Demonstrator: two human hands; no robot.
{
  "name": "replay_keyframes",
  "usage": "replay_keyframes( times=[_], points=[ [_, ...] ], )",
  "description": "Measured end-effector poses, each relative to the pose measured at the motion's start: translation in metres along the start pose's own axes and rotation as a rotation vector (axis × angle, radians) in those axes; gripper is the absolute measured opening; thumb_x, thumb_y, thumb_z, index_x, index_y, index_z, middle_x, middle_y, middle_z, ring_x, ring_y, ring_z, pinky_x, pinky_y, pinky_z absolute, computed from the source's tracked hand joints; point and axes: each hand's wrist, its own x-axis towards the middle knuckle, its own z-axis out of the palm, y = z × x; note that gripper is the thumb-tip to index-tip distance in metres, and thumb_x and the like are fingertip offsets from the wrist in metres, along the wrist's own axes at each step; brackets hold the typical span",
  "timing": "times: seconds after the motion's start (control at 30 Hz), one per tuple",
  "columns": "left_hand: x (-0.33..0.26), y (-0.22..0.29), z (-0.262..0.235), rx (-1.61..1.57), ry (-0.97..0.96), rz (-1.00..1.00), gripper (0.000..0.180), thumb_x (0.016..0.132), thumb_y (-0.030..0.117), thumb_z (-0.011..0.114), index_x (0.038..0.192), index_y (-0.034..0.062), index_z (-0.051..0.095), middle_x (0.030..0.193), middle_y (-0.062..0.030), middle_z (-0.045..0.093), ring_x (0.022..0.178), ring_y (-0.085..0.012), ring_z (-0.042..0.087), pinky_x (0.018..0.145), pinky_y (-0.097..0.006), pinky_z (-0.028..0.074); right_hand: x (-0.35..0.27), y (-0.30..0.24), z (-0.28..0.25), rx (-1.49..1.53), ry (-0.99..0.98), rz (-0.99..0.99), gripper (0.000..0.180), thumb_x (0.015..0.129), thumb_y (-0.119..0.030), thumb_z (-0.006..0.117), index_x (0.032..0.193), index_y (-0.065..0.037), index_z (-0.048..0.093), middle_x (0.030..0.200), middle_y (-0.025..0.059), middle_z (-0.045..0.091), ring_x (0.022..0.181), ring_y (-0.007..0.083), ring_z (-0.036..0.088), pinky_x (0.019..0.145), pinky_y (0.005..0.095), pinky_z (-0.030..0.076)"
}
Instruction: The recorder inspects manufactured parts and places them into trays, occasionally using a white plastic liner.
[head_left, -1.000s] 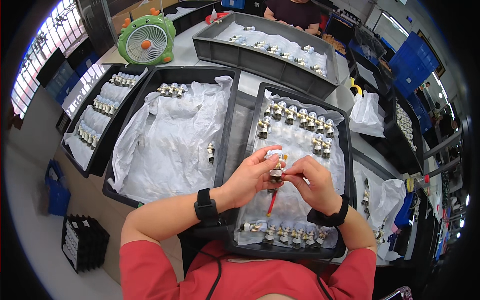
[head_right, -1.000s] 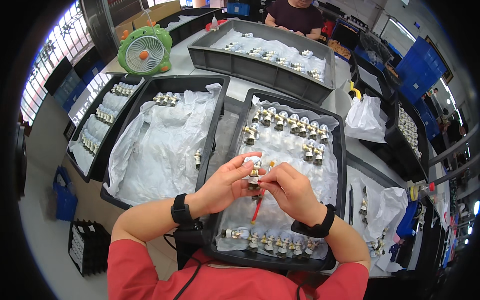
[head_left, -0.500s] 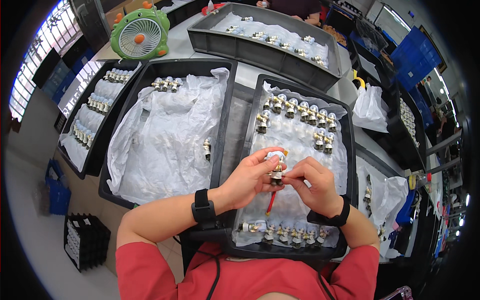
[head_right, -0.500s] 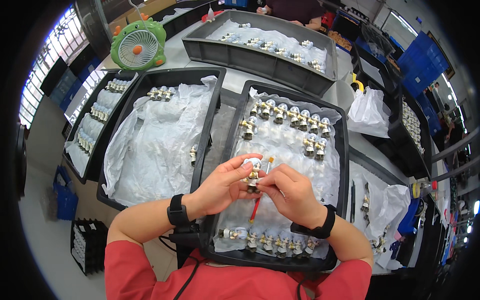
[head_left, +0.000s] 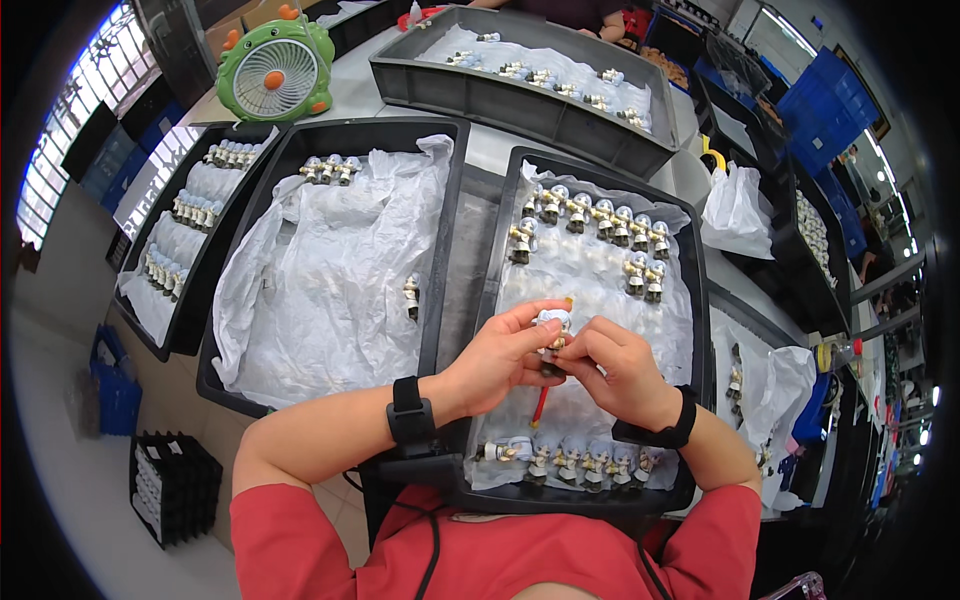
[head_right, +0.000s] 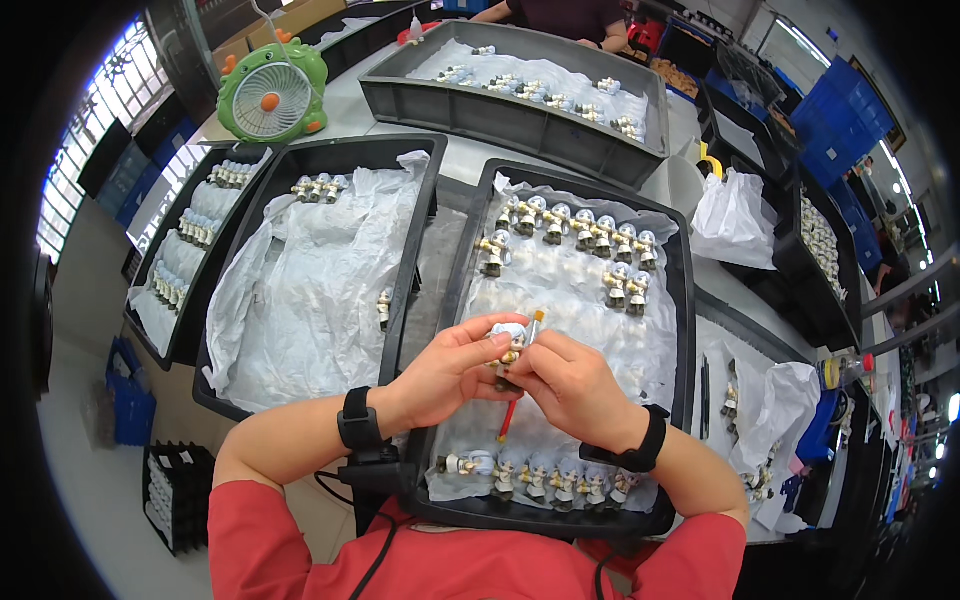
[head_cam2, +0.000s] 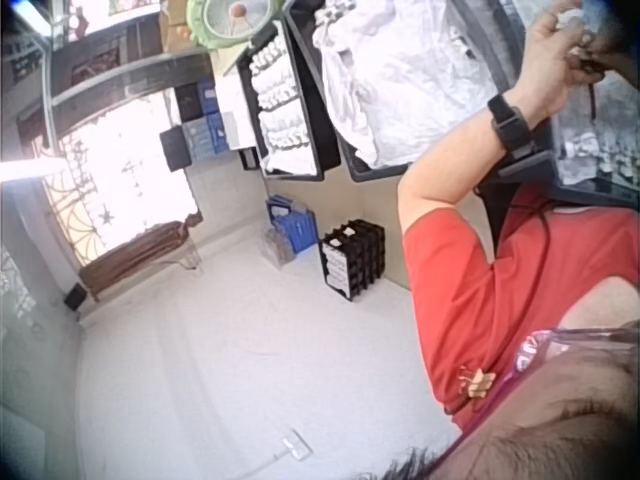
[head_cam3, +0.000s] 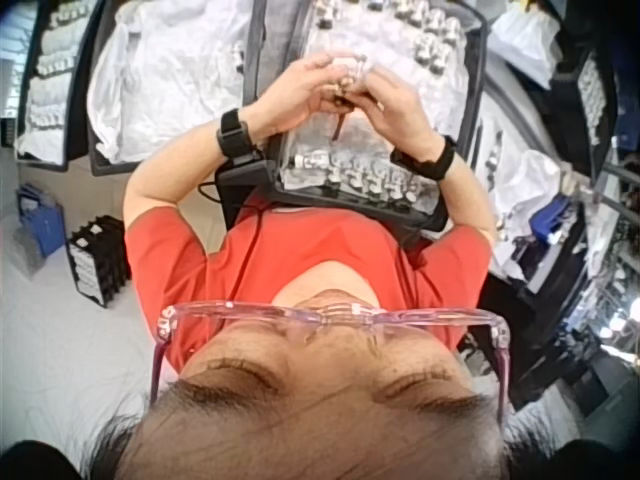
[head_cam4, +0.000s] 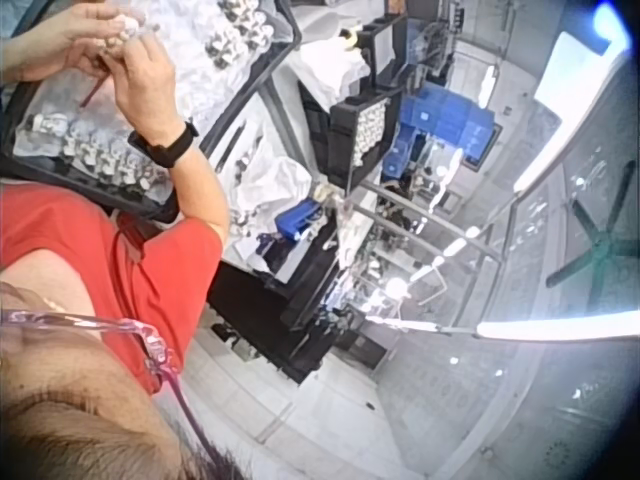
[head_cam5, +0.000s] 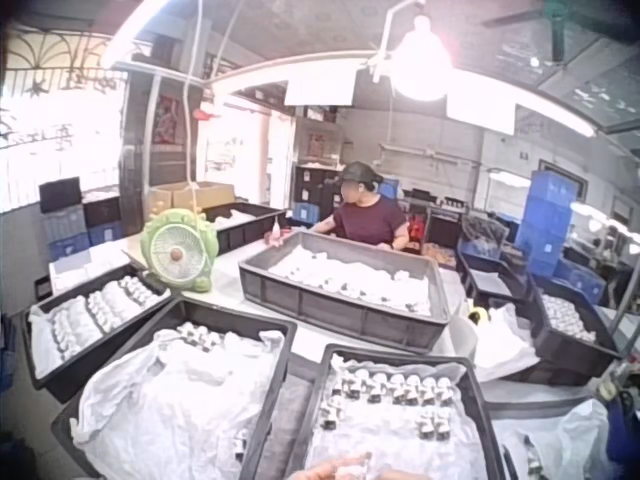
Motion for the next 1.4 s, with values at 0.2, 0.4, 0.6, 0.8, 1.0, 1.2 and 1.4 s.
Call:
replay_keyframes(
  times=[0.2,0.4,0.6,0.8,1.0,1.2,1.4],
  points=[
    [0.0,-0.001,0.0,-0.042,0.034,0.0,0.038,0.091,0.026,0.052,0.125,0.0115,0.043,0.099,-0.0039,0.055,0.086,-0.0191,0.062,0.076,-0.034,0.053,-0.003,-0.006,0.001,0.113,0.059,0.071,0.013,0.072,0.005,0.067,0.08,-0.001,0.058,0.075,0.0077,0.053,0.064,0.0172,0.058,0.055,0.0263,0.047],
    [0.001,0.002,0.0,-0.015,0.02,-0.044,0.039,0.09,0.026,0.053,0.125,0.0109,0.043,0.101,-0.0054,0.053,0.086,-0.0202,0.062,0.076,-0.034,0.052,-0.004,0.007,-0.006,0.035,-0.035,0.039,0.013,0.072,0.006,0.066,0.08,0.0,0.058,0.076,0.0076,0.054,0.064,0.0158,0.059,0.055,0.0247,0.049],
    [0.001,0.005,0.0,-0.004,0.032,-0.01,0.039,0.091,0.026,0.053,0.125,0.0105,0.043,0.099,-0.0048,0.056,0.086,-0.0215,0.062,0.076,-0.034,0.052,0.003,-0.002,-0.003,0.136,0.021,0.064,0.013,0.071,0.004,0.067,0.079,-0.002,0.058,0.076,0.0076,0.054,0.065,0.0194,0.058,0.057,0.0273,0.046],
    [-0.004,0.006,0.003,0.018,0.009,-0.001,0.039,0.093,0.024,0.047,0.128,0.0092,0.038,0.106,-0.0093,0.056,0.095,-0.0272,0.061,0.082,-0.037,0.049,-0.01,0.02,-0.012,-0.025,-0.027,0.151,0.009,0.074,-0.002,0.065,0.078,-0.003,0.057,0.074,0.0083,0.054,0.065,0.0218,0.057,0.057,0.0292,0.045],
    [-0.004,0.004,0.005,0.019,0.025,0.01,0.038,0.094,0.024,0.046,0.128,0.0116,0.037,0.105,-0.0078,0.053,0.095,-0.0259,0.06,0.084,-0.037,0.047,-0.011,0.019,-0.015,0.021,-0.078,0.189,0.009,0.075,-0.006,0.065,0.079,-0.003,0.057,0.074,0.0092,0.056,0.067,0.0233,0.058,0.059,0.0307,0.046],
    [-0.003,0.006,0.005,0.017,0.029,-0.005,0.039,0.094,0.023,0.044,0.13,0.0097,0.035,0.109,-0.01,0.052,0.096,-0.0268,0.059,0.087,-0.04,0.047,-0.011,0.022,-0.017,-0.023,-0.159,0.198,0.016,0.076,-0.015,0.067,0.08,-0.003,0.057,0.075,0.0108,0.058,0.067,0.024,0.058,0.061,0.0322,0.046],
    [-0.002,0.007,0.004,0.041,0.032,-0.015,0.039,0.095,0.023,0.041,0.131,0.0085,0.033,0.11,-0.0106,0.053,0.096,-0.0282,0.059,0.087,-0.041,0.047,-0.013,0.026,-0.018,-0.107,-0.27,0.236,0.03,0.075,-0.032,0.068,0.075,-0.003,0.058,0.074,0.0122,0.059,0.069,0.0264,0.058,0.061,0.0337,0.045]
  ],
)
